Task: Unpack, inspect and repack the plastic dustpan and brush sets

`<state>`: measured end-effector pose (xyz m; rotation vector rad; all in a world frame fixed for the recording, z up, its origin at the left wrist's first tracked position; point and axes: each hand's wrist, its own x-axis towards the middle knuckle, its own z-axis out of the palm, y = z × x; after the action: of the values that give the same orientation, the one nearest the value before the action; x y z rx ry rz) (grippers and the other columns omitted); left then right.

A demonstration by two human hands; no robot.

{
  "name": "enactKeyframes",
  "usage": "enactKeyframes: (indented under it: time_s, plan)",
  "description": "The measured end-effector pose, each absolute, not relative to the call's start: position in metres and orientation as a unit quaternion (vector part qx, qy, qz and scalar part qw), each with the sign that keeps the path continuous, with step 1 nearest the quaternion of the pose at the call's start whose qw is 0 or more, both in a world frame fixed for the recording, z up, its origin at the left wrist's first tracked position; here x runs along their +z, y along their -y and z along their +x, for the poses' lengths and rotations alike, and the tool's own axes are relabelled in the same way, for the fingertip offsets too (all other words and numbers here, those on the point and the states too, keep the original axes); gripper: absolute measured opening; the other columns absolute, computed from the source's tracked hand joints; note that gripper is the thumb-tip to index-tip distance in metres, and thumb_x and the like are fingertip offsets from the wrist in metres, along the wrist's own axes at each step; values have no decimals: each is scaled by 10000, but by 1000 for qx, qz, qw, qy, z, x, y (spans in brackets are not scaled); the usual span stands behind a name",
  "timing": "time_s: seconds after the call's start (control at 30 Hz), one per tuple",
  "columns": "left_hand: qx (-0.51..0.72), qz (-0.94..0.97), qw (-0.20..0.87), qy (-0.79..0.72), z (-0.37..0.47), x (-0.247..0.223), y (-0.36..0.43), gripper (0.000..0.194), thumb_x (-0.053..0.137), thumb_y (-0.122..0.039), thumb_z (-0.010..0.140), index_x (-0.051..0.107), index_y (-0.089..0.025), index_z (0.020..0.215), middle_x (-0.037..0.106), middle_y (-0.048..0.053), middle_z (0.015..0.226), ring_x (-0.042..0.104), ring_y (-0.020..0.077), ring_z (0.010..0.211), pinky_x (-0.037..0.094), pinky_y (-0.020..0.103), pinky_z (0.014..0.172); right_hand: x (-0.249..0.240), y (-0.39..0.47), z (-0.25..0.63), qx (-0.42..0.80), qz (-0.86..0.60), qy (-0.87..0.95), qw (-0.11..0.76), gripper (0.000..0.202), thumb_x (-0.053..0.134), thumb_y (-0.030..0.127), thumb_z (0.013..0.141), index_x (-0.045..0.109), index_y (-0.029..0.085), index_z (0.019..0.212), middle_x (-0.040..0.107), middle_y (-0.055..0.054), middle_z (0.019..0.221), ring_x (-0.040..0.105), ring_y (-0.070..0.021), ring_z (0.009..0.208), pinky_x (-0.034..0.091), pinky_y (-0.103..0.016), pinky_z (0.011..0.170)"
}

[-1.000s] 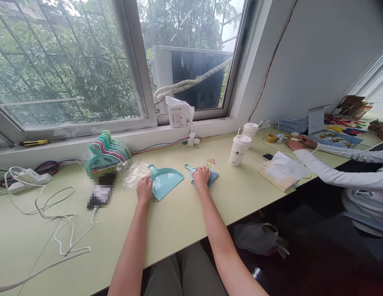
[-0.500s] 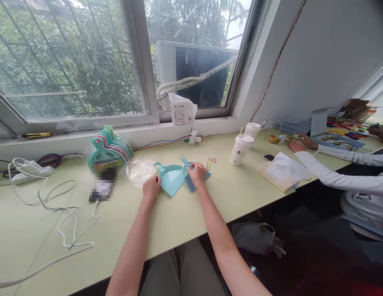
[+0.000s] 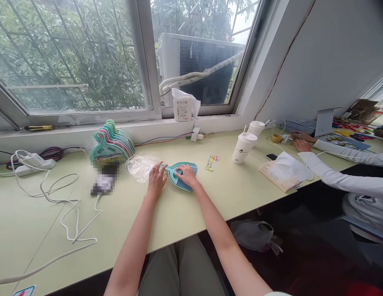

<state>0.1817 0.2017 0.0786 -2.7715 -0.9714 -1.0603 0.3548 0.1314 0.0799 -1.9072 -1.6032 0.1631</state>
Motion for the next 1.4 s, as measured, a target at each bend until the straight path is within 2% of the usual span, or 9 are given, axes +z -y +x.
enactKeyframes:
  time_s: [0.1, 0.2, 0.33, 0.6, 0.77, 1.17, 1.3, 1.4]
  plan:
    - [-304, -909, 17, 284, 179, 75, -207, 444, 421, -42, 790, 547, -231, 1172, 522, 91, 1264, 419, 263, 1209, 331, 415, 1009, 79, -133, 349, 93, -692, 640, 321, 208, 605, 378, 819, 671, 245, 964, 623, -20, 1016, 491, -171, 946, 379, -296, 861]
    - [-270, -923, 2, 275, 178, 72, -209, 429, 378, -8, 790, 594, -218, 1094, 593, 102, 1105, 503, 244, 1076, 418, 366, 893, 77, -135, 343, 100, -683, 646, 325, 191, 619, 375, 810, 678, 247, 939, 625, -18, 1004, 496, -171, 935, 382, -298, 859]
    - [-258, -918, -8, 302, 177, 69, -210, 393, 358, -52, 836, 616, -221, 1079, 622, 99, 1005, 548, 230, 969, 459, 329, 756, 76, -136, 340, 96, -686, 644, 325, 193, 624, 376, 807, 679, 250, 942, 629, -17, 1008, 500, -172, 929, 387, -296, 848]
    - [-243, -910, -66, 331, 179, 65, -214, 346, 428, -91, 840, 682, -250, 1012, 660, 93, 1024, 607, 223, 962, 483, 308, 721, 79, -135, 339, 74, -716, 631, 288, 186, 624, 375, 811, 675, 262, 950, 635, -16, 1029, 500, -188, 970, 389, -295, 816]
    - [-241, -909, -66, 333, 180, 60, -217, 373, 419, -89, 849, 680, -268, 1046, 655, 80, 1121, 627, 231, 981, 490, 313, 701, 80, -135, 337, 63, -726, 627, 275, 200, 600, 400, 824, 668, 263, 952, 629, -21, 1033, 496, -196, 983, 385, -297, 803]
    - [-236, -911, -51, 335, 184, 59, -217, 366, 371, -134, 889, 666, -265, 1063, 642, 58, 1177, 622, 226, 1018, 486, 324, 723, 81, -138, 339, 49, -739, 618, 265, 180, 595, 405, 826, 673, 274, 923, 631, -11, 1056, 496, -203, 974, 389, -304, 779]
    - [-230, -916, -51, 325, 182, 59, -215, 383, 376, -98, 868, 642, -258, 1093, 616, 66, 1214, 568, 234, 1118, 480, 333, 799, 81, -138, 339, 51, -738, 618, 266, 186, 589, 403, 827, 674, 272, 927, 627, -17, 1061, 492, -198, 976, 388, -308, 800]
    - [-245, -924, -26, 292, 181, 62, -212, 388, 367, -79, 857, 628, -241, 1093, 610, 75, 1205, 556, 232, 1119, 434, 371, 935, 80, -138, 339, 50, -737, 615, 275, 191, 580, 404, 827, 676, 269, 921, 629, -14, 1058, 490, -200, 979, 388, -312, 814]
